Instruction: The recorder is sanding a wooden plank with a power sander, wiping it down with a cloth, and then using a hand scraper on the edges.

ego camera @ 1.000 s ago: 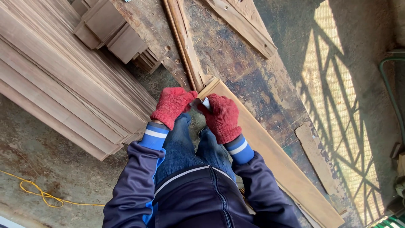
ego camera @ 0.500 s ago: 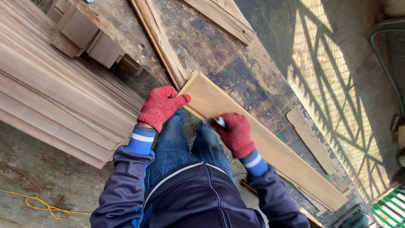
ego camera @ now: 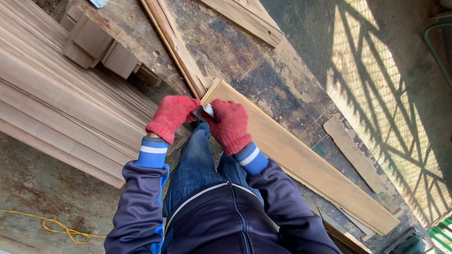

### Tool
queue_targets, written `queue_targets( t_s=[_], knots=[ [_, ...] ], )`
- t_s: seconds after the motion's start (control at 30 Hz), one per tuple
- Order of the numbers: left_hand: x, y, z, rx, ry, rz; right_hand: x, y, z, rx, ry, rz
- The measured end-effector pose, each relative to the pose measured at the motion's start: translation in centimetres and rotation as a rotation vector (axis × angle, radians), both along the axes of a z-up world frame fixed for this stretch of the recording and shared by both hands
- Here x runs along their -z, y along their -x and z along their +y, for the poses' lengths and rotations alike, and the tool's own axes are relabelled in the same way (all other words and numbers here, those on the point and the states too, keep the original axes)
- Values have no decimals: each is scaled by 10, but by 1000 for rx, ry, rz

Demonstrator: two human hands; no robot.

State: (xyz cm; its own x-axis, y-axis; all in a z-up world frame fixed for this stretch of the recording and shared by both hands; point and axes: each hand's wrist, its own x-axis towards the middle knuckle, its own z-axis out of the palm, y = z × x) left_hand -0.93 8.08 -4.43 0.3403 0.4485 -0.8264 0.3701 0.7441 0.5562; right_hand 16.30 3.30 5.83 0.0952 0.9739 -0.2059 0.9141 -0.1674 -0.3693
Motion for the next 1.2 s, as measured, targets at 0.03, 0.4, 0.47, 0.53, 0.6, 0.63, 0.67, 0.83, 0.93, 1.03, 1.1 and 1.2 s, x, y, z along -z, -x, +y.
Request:
queue_targets(
  t_s=[0.03,0.4,0.47,0.53,0.6,0.63,0.67,0.83,0.93,1.03,1.1,1.2],
  knots=[
    [13,3,-4,-58,26,21,-3,3,5,-40,8,5],
    [-75,-93,-25,-66,-1430,682,-44,-155,-161,177,299,-67],
    [-67,-142,-45,253,-1334,658,-61,-194,-202,159,154,68],
    [-66,-159,-46,363,-1301,630,-67,-222,-233,196,176,62],
    [-70,-168,-44,467,-1262,607,-68,-236,-243,226,200,56],
    [-75,-167,-44,457,-1268,580,-68,-235,-241,179,139,84],
    [-80,-166,-43,448,-1273,552,-69,-233,-239,133,77,112],
    [-92,-167,-42,475,-1298,597,-49,-181,-173,-42,-21,151],
    [-92,-167,-43,481,-1333,619,-31,-146,-141,-81,-90,138],
    [-90,-165,-40,488,-1337,622,-30,-145,-142,-75,-78,151],
    [-89,-166,-43,473,-1310,620,-42,-168,-164,-71,-45,162],
    [-90,-164,-41,470,-1320,633,-64,-212,-207,15,63,80]
  ],
)
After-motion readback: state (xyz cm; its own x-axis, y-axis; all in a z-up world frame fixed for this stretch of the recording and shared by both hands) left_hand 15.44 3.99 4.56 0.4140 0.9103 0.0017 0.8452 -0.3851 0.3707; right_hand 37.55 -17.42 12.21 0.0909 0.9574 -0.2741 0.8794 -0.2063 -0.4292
